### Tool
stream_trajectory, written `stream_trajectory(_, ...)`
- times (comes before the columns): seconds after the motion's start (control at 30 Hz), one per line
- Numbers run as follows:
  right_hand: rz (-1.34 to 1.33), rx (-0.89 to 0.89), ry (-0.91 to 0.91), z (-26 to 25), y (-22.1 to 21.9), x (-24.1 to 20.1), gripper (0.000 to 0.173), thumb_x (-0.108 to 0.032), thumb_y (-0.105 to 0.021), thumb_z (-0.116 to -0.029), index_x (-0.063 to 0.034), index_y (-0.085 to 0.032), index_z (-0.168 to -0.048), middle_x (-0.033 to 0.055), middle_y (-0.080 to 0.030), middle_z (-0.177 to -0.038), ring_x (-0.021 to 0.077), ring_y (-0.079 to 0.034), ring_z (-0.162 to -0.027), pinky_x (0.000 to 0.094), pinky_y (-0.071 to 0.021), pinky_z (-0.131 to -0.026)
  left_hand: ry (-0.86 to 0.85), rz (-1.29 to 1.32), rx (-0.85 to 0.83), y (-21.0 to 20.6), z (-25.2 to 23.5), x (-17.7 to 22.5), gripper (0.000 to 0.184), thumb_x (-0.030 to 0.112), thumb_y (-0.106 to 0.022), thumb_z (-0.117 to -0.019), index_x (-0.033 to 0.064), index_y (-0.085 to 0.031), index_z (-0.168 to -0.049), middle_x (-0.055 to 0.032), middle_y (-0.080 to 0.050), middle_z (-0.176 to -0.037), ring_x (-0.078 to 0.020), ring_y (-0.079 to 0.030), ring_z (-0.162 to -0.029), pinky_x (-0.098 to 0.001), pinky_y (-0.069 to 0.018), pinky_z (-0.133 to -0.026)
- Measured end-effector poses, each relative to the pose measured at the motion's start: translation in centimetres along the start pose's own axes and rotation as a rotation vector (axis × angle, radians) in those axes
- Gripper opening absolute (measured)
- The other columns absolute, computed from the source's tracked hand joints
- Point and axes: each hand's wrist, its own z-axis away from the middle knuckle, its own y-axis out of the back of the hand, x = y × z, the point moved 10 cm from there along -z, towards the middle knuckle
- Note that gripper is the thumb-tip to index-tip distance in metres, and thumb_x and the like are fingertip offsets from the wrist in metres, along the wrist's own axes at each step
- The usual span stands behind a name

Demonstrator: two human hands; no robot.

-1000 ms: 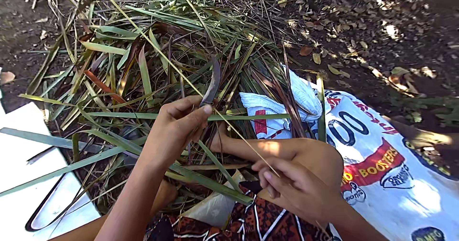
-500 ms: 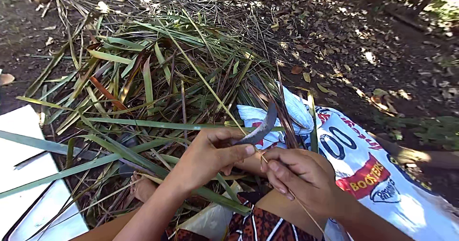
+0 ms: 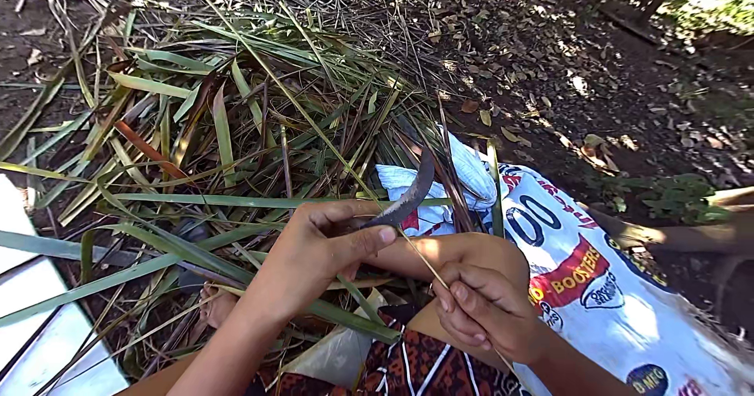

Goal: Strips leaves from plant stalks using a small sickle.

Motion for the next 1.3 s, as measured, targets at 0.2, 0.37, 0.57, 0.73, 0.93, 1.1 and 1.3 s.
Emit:
stream_trajectory(0.2,-0.083,0.001,-0.12,-0.4,-0.2,1.5,0.026,-0.026,-0.038,-0.1112,-0.0141,-0.061,-0.106,-0.0135,-0.051,-0.069,-0.0095,-0.05,-0.059,0.0076,-0.0424,-0.054,0.005,-0.057,0.107,0.8,-0.5,-0.8,0.013,0.005,-0.066,-0.0908,0.0088,-0.075,-0.098,0.0032,-0.067,-0.068,-0.0003,-0.056,-0.05,-0.0127,-0.0471,-0.048)
stream_trajectory(0.37,0.082,0.162,-0.108,-2.4,0.3,0.3,0.019,-0.013,-0.043,-0.108,-0.0103,-0.062,-0.108,-0.0171,-0.043,-0.068,-0.0116,-0.04,-0.057,0.0065,-0.0344,-0.052,0.01,-0.118,0.057,-0.3,-0.5,-1.8,0.01,0.009,-0.067,-0.0921,0.0141,-0.074,-0.096,0.0077,-0.067,-0.069,0.0022,-0.056,-0.052,-0.0118,-0.0467,-0.048)
stream_trajectory(0.57,0.301,0.277,-0.029,-2.0,1.3,-0.4,0.017,-0.01,-0.048,-0.1055,-0.0062,-0.064,-0.103,-0.0159,-0.05,-0.073,-0.0135,-0.041,-0.062,0.0049,-0.0344,-0.056,0.066,-0.135,-0.158,-2.4,0.0,-2.7,0.009,0.015,-0.068,-0.0954,0.0166,-0.074,-0.101,0.0146,-0.067,-0.076,0.0071,-0.056,-0.058,-0.0093,-0.0472,-0.053)
stream_trajectory(0.73,0.521,0.318,0.043,-0.7,1.0,-1.1,0.021,-0.012,-0.048,-0.1057,0.0009,-0.065,-0.103,-0.01,-0.053,-0.074,-0.0141,-0.042,-0.064,0.0032,-0.0356,-0.059,0.023,-0.09,0.028,0.7,-0.4,-1.0,0.013,0.01,-0.066,-0.0898,0.0155,-0.077,-0.094,0.0059,-0.064,-0.064,0.0013,-0.054,-0.05,-0.0129,-0.0463,-0.048)
stream_trajectory(0.93,0.668,0.345,0.087,0.5,0.7,-1.5,0.023,-0.014,-0.05,-0.106,0.0038,-0.065,-0.103,-0.0025,-0.061,-0.079,-0.013,-0.047,-0.068,0.0023,-0.0394,-0.063,-0.022,-0.124,0.193,3.4,-0.3,-0.1,0.018,0.013,-0.058,-0.0959,0.0157,-0.075,-0.1,0.0064,-0.061,-0.063,0.0011,-0.051,-0.046,-0.0134,-0.0445,-0.044)
stream_trajectory(1.1,0.627,0.332,0.01,2.2,0.4,0.2,0.023,-0.013,-0.048,-0.1068,0.003,-0.064,-0.106,-0.0018,-0.055,-0.073,-0.0108,-0.044,-0.062,0.0031,-0.0366,-0.059,-0.066,-0.169,0.323,7.9,-0.3,0.9,0.019,0.021,-0.049,-0.1012,0.0226,-0.068,-0.101,0.0082,-0.056,-0.063,-0.0001,-0.049,-0.045,-0.0149,-0.0445,-0.043)
stream_trajectory(1.3,0.57,0.426,-0.008,1.0,1.4,1.1,0.021,-0.012,-0.051,-0.1045,0.003,-0.065,-0.102,-0.0059,-0.059,-0.076,-0.0129,-0.047,-0.066,0.0043,-0.04,-0.061,0.14,-0.114,-0.335,-4.2,-0.1,-6.2,0.018,0.015,-0.062,-0.0988,0.0131,-0.069,-0.116,0.0157,-0.066,-0.082,0.0076,-0.056,-0.06,-0.0097,-0.0465,-0.053)
